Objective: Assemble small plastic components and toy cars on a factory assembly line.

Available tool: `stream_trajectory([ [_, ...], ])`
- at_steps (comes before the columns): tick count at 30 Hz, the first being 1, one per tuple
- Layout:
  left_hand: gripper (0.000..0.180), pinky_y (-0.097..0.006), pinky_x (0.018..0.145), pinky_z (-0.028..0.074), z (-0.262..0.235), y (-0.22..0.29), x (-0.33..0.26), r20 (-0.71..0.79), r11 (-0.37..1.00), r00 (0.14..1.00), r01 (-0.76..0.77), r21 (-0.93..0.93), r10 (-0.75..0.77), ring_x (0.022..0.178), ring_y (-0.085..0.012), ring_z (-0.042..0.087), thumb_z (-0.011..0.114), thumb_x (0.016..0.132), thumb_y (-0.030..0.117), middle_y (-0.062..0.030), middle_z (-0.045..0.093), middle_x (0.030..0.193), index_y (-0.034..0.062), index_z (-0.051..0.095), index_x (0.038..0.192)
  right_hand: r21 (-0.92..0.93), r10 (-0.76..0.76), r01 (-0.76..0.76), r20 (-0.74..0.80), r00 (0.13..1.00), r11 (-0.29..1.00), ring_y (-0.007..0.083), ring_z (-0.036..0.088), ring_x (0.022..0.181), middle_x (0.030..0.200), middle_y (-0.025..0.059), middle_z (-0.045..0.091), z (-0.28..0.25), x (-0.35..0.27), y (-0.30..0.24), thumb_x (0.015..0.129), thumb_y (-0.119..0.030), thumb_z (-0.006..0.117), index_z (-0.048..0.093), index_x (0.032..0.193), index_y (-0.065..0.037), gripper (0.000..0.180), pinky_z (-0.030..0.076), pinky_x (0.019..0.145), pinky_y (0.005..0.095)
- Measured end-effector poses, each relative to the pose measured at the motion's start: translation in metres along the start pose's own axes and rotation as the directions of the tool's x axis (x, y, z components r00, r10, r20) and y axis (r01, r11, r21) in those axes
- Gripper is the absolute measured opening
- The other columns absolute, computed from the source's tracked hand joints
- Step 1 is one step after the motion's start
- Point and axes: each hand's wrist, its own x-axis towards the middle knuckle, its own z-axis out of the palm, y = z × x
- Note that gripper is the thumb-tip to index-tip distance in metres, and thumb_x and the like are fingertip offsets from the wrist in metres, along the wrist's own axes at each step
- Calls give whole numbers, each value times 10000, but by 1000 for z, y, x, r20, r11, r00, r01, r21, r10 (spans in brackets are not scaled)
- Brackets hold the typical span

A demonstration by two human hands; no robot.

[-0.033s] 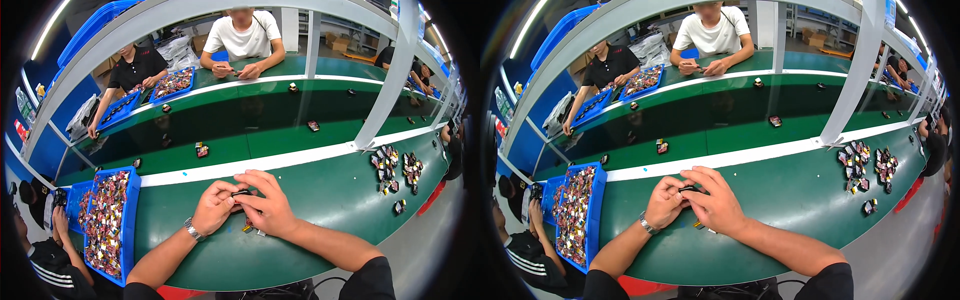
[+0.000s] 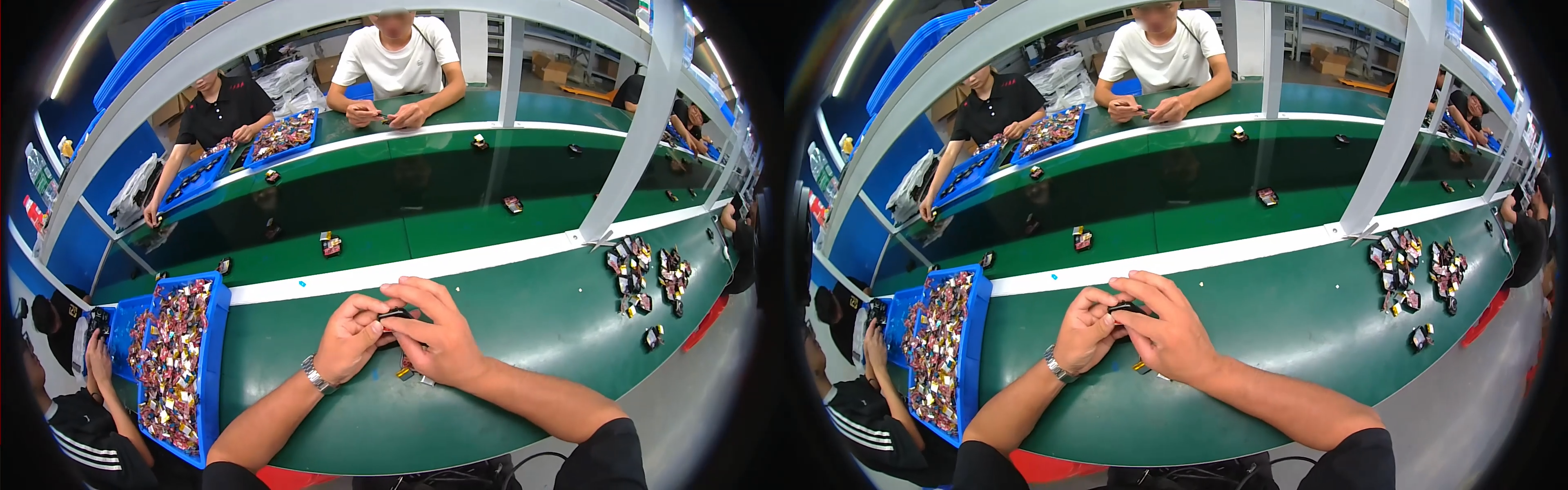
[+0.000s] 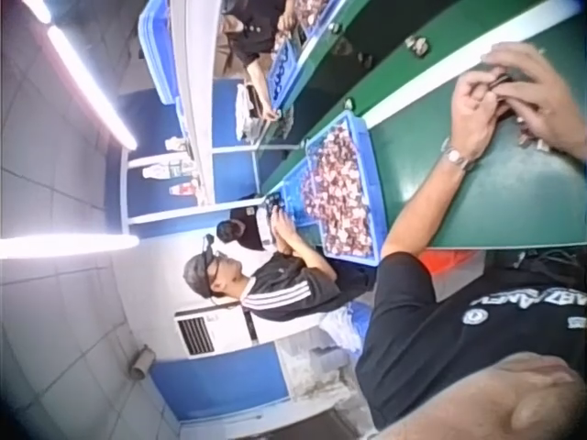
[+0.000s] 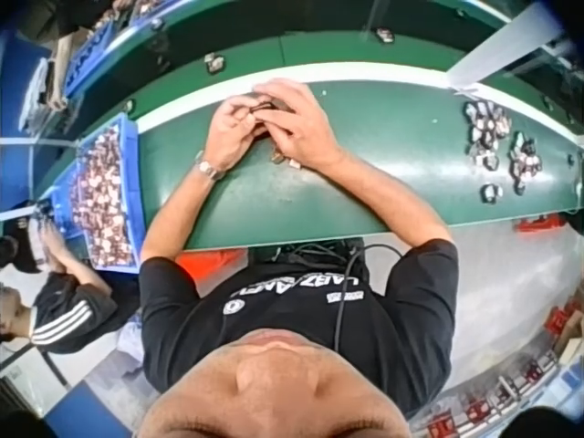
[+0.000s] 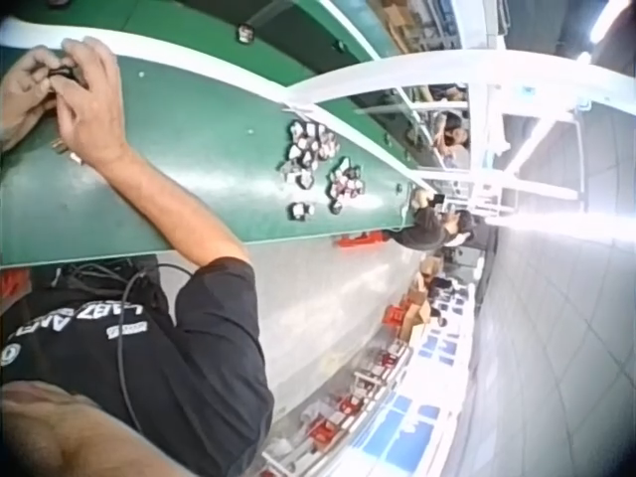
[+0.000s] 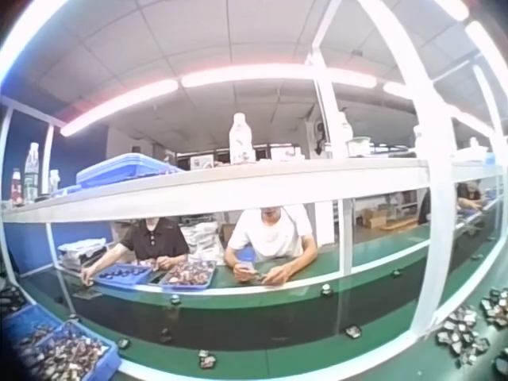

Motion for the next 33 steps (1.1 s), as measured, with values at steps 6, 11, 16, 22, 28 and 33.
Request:
stream_trajectory([
  [6,235,-439,1051,513,3,5,3,-55,1000,998,6,20,-5,1257,-287,579,529,1018,46,-168,555,1363,39,479,1247,-29,29,-29,28,999,999,344,534,1238,1302,126,599,-1,2,0,758,18,726,704,1010,-42,260,553,873,387],
  [11,265,-441,1059,505,3,4,5,-113,998,992,63,12,-62,1275,-256,563,492,1031,47,-162,546,1384,42,450,1292,-68,15,-19,-52,999,997,294,602,1052,1099,100,618,0,4,1,722,19,730,688,964,-34,251,541,817,370],
  [16,281,-437,1052,508,13,6,9,-161,994,981,107,-5,-107,1258,-239,568,483,1031,42,-157,546,1394,44,436,1307,-129,-12,7,-38,999,992,252,607,877,945,60,616,1,3,11,698,19,750,704,939,-61,258,524,733,356],
  [22,284,-420,1048,511,10,5,7,-190,988,970,156,8,-152,1224,-216,583,488,1031,46,-145,559,1375,43,438,1311,-221,34,-27,29,999,975,232,612,868,956,59,617,1,5,3,721,-8,752,705,940,-51,229,535,694,325],
  [28,284,-418,1038,519,9,5,8,-188,982,964,187,-10,-185,1214,-213,587,499,1026,44,-141,570,1348,34,444,1305,-347,40,-2,102,994,938,230,619,881,980,56,621,4,2,1,747,-8,731,706,948,-43,206,554,714,329],
  [33,277,-423,1035,523,13,6,9,-199,981,961,195,-3,-192,1210,-218,590,488,1026,32,-142,565,1353,33,442,1299,-342,34,13,133,991,940,226,622,885,976,49,627,6,-1,7,753,2,717,709,947,-42,199,557,710,328],
])
